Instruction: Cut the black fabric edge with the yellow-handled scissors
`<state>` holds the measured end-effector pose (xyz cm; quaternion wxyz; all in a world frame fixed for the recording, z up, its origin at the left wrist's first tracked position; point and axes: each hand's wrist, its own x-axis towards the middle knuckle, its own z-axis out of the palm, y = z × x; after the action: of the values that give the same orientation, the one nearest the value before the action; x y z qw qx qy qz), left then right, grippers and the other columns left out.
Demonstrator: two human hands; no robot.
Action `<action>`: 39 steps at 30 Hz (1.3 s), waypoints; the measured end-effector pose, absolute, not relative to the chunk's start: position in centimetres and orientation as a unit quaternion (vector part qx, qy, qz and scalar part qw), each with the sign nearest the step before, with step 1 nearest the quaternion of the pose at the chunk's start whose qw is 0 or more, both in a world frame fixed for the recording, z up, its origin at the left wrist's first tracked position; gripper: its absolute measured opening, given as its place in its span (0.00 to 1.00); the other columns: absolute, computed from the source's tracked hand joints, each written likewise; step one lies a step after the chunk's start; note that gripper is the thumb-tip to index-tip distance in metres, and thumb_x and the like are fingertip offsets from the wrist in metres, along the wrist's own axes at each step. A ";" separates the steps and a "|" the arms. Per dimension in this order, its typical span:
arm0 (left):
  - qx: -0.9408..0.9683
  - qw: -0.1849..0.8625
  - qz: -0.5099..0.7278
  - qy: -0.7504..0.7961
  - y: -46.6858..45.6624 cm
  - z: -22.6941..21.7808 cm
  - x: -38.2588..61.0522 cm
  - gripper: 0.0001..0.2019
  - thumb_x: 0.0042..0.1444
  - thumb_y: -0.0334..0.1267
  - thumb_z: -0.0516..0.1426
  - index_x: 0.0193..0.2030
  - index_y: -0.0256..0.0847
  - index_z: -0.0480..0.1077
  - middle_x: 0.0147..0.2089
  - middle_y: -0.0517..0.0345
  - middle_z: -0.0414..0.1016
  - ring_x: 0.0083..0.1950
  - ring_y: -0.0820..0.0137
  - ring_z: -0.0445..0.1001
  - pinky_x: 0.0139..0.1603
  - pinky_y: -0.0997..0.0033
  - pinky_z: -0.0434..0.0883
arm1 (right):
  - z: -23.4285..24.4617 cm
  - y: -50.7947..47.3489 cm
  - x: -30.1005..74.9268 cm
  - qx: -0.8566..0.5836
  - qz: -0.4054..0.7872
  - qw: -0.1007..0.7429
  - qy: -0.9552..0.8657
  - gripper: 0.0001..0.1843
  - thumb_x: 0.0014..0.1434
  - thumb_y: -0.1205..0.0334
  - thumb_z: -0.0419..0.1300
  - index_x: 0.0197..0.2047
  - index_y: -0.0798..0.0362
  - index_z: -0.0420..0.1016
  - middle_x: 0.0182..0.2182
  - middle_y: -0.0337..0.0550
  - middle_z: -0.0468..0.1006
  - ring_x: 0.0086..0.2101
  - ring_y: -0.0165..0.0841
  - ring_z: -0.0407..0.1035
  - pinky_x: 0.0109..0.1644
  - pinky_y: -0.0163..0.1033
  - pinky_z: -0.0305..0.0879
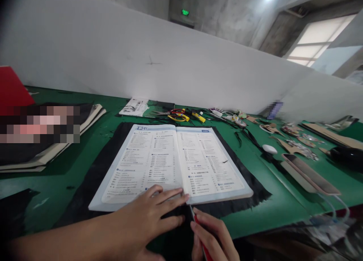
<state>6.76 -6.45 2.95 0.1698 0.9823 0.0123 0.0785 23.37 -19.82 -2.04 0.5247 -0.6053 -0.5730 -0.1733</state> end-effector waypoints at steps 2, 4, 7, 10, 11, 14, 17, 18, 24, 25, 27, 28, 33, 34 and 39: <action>0.982 0.170 0.079 0.014 -6.5 3.0 6.8 0.30 0.58 0.56 0.52 0.61 0.41 0.58 0.71 0.46 0.44 0.70 0.53 0.46 0.60 0.40 0.57 | -2.2 -19.7 23.5 -0.597 -0.170 0.523 -0.584 0.10 0.57 0.68 0.56 0.36 0.50 0.79 0.36 0.44 0.79 0.35 0.35 0.76 0.35 0.34 0.73; 0.982 0.170 0.080 0.012 -6.5 2.9 6.8 0.29 0.58 0.55 0.53 0.61 0.41 0.59 0.71 0.46 0.44 0.70 0.53 0.46 0.60 0.40 0.56 | -2.2 -19.5 23.8 -0.567 -0.165 0.525 -0.613 0.11 0.56 0.70 0.55 0.36 0.51 0.78 0.36 0.45 0.79 0.37 0.37 0.76 0.37 0.36 0.74; 0.982 0.172 0.082 0.012 -6.6 2.9 6.8 0.29 0.58 0.55 0.53 0.61 0.41 0.58 0.71 0.48 0.45 0.70 0.53 0.46 0.61 0.40 0.55 | -1.7 -19.3 24.3 -0.525 -0.148 0.511 -0.664 0.12 0.54 0.74 0.54 0.37 0.53 0.75 0.36 0.46 0.80 0.38 0.38 0.76 0.39 0.37 0.75; 0.978 0.191 0.081 0.019 -6.6 2.9 6.8 0.34 0.58 0.57 0.52 0.65 0.40 0.52 0.71 0.48 0.45 0.70 0.54 0.46 0.62 0.43 0.54 | -0.5 -19.4 24.7 -0.547 -0.091 0.474 -0.684 0.12 0.54 0.75 0.54 0.37 0.52 0.73 0.36 0.46 0.81 0.38 0.38 0.76 0.40 0.36 0.75; 0.977 0.199 0.079 0.020 -6.6 3.0 6.8 0.36 0.58 0.58 0.51 0.67 0.39 0.49 0.71 0.47 0.45 0.70 0.54 0.46 0.63 0.43 0.53 | -0.1 -19.4 24.7 -0.553 -0.081 0.469 -0.684 0.11 0.54 0.76 0.54 0.36 0.52 0.72 0.36 0.46 0.81 0.38 0.37 0.77 0.39 0.36 0.75; 0.975 0.209 0.073 0.024 -6.6 3.1 6.8 0.38 0.59 0.58 0.50 0.68 0.39 0.44 0.71 0.48 0.43 0.70 0.55 0.45 0.64 0.44 0.52 | 0.5 -19.4 24.4 -0.551 -0.101 0.492 -0.666 0.10 0.54 0.75 0.54 0.35 0.52 0.72 0.33 0.45 0.81 0.35 0.36 0.77 0.37 0.34 0.75; 0.975 0.206 0.078 0.027 -6.6 3.1 6.8 0.38 0.58 0.57 0.51 0.68 0.39 0.46 0.71 0.47 0.45 0.70 0.54 0.46 0.64 0.45 0.51 | 0.5 -19.3 24.3 -0.553 -0.102 0.506 -0.654 0.09 0.54 0.75 0.54 0.34 0.53 0.71 0.33 0.45 0.81 0.34 0.36 0.77 0.36 0.34 0.75; 0.975 0.207 0.081 0.027 -6.6 3.1 6.8 0.38 0.58 0.58 0.52 0.68 0.38 0.47 0.71 0.47 0.45 0.70 0.54 0.47 0.64 0.45 0.51 | 0.5 -19.3 24.3 -0.555 -0.099 0.507 -0.652 0.09 0.55 0.74 0.54 0.34 0.52 0.71 0.33 0.45 0.81 0.34 0.36 0.77 0.36 0.34 0.76; 0.973 0.213 0.082 0.020 -6.6 3.0 6.9 0.38 0.58 0.59 0.51 0.68 0.38 0.47 0.71 0.46 0.45 0.70 0.54 0.46 0.64 0.46 0.50 | 1.3 -19.3 24.7 -0.549 -0.100 0.475 -0.681 0.10 0.54 0.74 0.53 0.35 0.52 0.71 0.33 0.46 0.81 0.34 0.37 0.77 0.35 0.34 0.76; 0.974 0.213 0.081 0.021 -6.6 3.0 6.9 0.38 0.58 0.58 0.51 0.68 0.38 0.47 0.71 0.46 0.45 0.70 0.54 0.46 0.64 0.46 0.49 | 1.5 -19.3 24.7 -0.544 -0.106 0.466 -0.690 0.10 0.54 0.75 0.53 0.35 0.52 0.71 0.33 0.47 0.81 0.34 0.37 0.77 0.35 0.33 0.76; 0.974 0.213 0.075 0.024 -6.6 2.9 7.0 0.38 0.57 0.58 0.52 0.68 0.38 0.47 0.71 0.47 0.44 0.70 0.56 0.45 0.65 0.47 0.49 | 1.7 -19.2 24.7 -0.530 -0.116 0.444 -0.713 0.11 0.53 0.76 0.53 0.36 0.53 0.71 0.33 0.47 0.81 0.34 0.36 0.77 0.36 0.33 0.76; 0.974 0.213 0.072 0.026 -6.6 2.9 7.0 0.38 0.57 0.58 0.52 0.68 0.38 0.47 0.71 0.48 0.44 0.70 0.56 0.45 0.65 0.48 0.48 | 1.8 -19.2 24.7 -0.525 -0.120 0.435 -0.721 0.12 0.53 0.76 0.53 0.37 0.53 0.71 0.33 0.47 0.81 0.34 0.36 0.77 0.37 0.33 0.76; 0.974 0.215 0.068 0.028 -6.6 3.1 7.0 0.39 0.56 0.57 0.53 0.67 0.38 0.47 0.71 0.49 0.43 0.70 0.57 0.44 0.65 0.49 0.47 | 1.6 -19.4 24.8 -0.536 -0.120 0.432 -0.716 0.11 0.54 0.75 0.53 0.36 0.53 0.71 0.34 0.46 0.81 0.36 0.35 0.77 0.38 0.32 0.75; 0.974 0.216 0.067 0.029 -6.6 3.1 7.0 0.39 0.56 0.57 0.54 0.67 0.38 0.47 0.71 0.49 0.43 0.70 0.57 0.44 0.65 0.49 0.47 | 1.6 -19.5 24.8 -0.536 -0.117 0.429 -0.718 0.11 0.54 0.75 0.53 0.36 0.53 0.71 0.34 0.46 0.81 0.36 0.35 0.77 0.39 0.32 0.75; 0.972 0.221 0.074 0.031 -6.6 3.0 7.0 0.40 0.55 0.54 0.56 0.68 0.39 0.46 0.71 0.47 0.44 0.70 0.55 0.46 0.65 0.48 0.47 | 1.6 -19.6 24.8 -0.530 -0.119 0.421 -0.727 0.11 0.53 0.76 0.52 0.35 0.54 0.72 0.34 0.46 0.81 0.37 0.34 0.77 0.41 0.31 0.74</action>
<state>6.98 -6.63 3.01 0.2207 0.9720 0.0315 0.0738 24.82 -19.64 1.59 0.4212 -0.5295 -0.7267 -0.1186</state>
